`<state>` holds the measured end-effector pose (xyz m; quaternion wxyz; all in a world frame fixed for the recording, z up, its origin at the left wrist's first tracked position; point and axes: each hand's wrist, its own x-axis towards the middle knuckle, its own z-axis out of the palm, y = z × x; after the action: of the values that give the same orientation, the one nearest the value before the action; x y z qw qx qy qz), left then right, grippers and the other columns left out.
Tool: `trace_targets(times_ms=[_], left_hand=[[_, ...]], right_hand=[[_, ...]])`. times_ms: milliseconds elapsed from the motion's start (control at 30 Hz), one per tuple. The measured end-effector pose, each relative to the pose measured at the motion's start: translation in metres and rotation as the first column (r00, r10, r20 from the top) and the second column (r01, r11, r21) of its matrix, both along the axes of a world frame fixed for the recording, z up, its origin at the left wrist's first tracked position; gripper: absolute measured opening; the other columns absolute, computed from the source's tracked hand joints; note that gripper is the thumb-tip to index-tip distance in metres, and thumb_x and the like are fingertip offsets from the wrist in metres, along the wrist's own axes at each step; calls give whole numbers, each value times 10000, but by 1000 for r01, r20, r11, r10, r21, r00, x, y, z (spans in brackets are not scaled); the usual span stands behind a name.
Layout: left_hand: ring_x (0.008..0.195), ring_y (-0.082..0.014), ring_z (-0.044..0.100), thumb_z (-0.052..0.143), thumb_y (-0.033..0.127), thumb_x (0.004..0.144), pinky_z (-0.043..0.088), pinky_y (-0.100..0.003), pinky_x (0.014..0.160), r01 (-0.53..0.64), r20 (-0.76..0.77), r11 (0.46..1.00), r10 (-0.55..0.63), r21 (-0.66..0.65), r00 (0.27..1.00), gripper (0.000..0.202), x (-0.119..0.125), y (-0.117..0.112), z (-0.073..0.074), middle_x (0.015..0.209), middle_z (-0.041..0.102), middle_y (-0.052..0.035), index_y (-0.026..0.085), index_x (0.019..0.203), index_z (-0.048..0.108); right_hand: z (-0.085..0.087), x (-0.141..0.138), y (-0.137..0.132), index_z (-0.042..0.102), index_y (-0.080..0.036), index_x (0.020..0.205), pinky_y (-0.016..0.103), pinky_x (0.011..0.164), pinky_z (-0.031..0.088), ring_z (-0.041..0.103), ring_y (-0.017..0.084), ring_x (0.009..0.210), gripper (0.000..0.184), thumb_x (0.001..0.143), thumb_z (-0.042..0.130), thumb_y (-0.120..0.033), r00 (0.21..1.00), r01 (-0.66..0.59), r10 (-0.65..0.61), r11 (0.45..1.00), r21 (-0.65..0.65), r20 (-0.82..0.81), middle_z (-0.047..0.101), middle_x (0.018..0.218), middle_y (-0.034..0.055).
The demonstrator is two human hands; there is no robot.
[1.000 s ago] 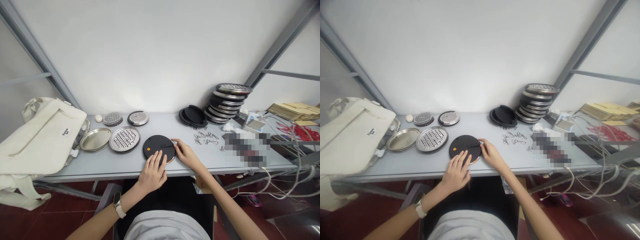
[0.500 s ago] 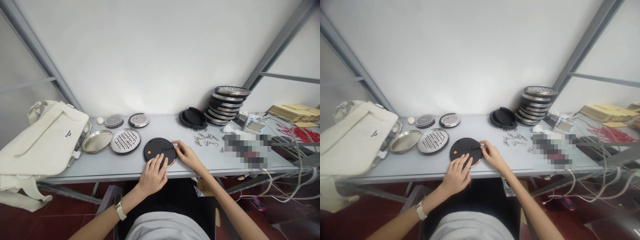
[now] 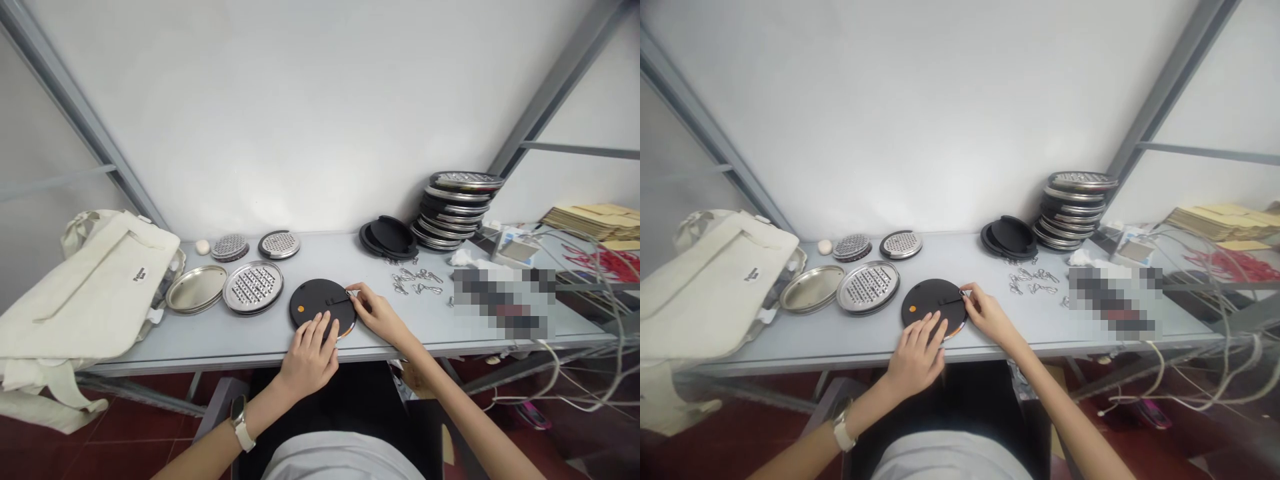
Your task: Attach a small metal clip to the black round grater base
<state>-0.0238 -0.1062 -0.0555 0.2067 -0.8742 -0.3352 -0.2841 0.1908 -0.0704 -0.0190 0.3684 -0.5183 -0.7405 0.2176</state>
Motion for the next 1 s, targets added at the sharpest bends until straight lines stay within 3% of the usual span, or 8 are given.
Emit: trace_targets(times_ms=[1000], left_hand=[[1267, -267, 456, 459, 279, 894, 358, -385, 1012, -6, -12, 1000, 6, -5, 1000, 483, 0, 0, 0, 1398, 472, -141, 122, 1350, 485]], right_hand=[[2, 0, -1, 480, -193, 1123, 226, 545, 363, 430, 127, 503, 232, 947, 367, -294, 1000, 7, -7, 1000, -10, 20, 397, 575, -78]])
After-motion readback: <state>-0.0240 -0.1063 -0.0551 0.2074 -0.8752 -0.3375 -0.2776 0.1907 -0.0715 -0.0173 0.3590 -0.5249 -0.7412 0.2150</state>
